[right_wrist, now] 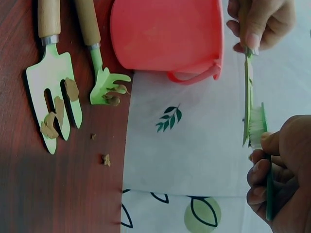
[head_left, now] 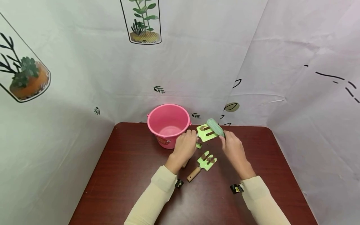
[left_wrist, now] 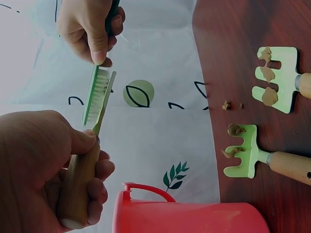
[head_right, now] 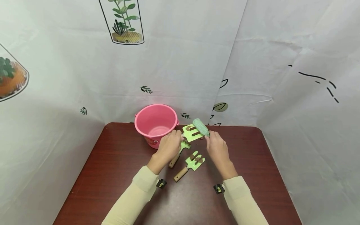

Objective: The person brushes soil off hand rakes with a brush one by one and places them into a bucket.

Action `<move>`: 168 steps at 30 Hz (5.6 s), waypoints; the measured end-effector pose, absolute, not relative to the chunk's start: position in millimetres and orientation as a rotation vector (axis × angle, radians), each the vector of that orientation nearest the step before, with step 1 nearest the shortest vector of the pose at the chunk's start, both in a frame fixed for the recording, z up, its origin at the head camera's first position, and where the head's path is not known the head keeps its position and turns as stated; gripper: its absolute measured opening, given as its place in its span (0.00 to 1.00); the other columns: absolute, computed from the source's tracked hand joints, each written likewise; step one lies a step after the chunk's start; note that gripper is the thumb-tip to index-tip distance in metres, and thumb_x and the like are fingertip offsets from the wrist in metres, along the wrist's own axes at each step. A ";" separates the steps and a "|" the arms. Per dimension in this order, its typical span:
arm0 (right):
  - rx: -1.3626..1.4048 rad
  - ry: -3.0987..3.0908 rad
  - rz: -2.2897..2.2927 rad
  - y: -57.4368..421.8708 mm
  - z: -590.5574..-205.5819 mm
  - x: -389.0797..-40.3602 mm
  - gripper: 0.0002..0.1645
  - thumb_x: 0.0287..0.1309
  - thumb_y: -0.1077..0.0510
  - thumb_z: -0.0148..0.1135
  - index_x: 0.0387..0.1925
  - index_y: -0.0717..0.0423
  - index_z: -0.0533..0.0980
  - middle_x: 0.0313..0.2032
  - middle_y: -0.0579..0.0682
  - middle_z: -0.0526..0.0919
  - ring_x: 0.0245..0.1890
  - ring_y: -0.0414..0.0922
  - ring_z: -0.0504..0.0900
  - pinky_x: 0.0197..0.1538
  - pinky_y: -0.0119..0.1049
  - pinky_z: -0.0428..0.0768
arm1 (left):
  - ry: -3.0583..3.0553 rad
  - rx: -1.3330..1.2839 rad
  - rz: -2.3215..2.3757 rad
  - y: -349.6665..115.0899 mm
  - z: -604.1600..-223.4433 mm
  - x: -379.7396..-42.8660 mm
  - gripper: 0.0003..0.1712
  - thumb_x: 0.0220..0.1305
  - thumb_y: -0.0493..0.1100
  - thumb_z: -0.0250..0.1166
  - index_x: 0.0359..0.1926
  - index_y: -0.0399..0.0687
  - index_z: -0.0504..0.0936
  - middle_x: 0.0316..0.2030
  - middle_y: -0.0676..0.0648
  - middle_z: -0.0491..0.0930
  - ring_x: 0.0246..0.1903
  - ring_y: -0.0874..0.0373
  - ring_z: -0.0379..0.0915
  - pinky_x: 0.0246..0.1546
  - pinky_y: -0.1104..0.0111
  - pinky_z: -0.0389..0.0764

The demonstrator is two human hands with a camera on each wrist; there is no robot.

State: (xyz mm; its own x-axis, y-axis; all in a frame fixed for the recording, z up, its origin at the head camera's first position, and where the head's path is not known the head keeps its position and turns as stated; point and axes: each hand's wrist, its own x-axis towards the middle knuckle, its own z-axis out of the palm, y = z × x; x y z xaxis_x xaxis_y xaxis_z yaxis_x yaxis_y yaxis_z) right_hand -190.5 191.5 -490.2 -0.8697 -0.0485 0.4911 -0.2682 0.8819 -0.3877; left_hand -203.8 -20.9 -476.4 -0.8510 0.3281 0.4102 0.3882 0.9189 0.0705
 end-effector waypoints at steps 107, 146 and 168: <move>0.175 -2.460 0.504 204.4 -486.8 -185.1 0.16 0.66 0.62 0.66 0.50 0.70 0.77 0.39 0.66 0.82 0.30 0.70 0.83 0.30 0.66 0.79 | -2.691 -0.566 -0.233 -21.8 -475.3 -199.5 0.11 0.71 0.48 0.66 0.39 0.43 0.80 0.32 0.45 0.81 0.27 0.50 0.81 0.28 0.57 0.83; 0.290 -2.596 0.565 190.1 -491.7 -179.1 0.15 0.65 0.60 0.69 0.50 0.66 0.81 0.37 0.61 0.84 0.33 0.62 0.87 0.33 0.58 0.83 | -2.677 -0.592 -0.131 -18.7 -479.8 -199.8 0.11 0.70 0.48 0.67 0.41 0.45 0.81 0.32 0.46 0.82 0.27 0.52 0.79 0.27 0.60 0.82; 0.246 -2.517 0.504 197.5 -494.3 -182.2 0.18 0.66 0.60 0.68 0.52 0.67 0.80 0.39 0.63 0.83 0.30 0.66 0.85 0.29 0.62 0.81 | -2.724 -0.577 -0.143 -21.5 -478.7 -199.8 0.12 0.71 0.49 0.66 0.41 0.44 0.80 0.33 0.45 0.81 0.28 0.50 0.80 0.27 0.58 0.83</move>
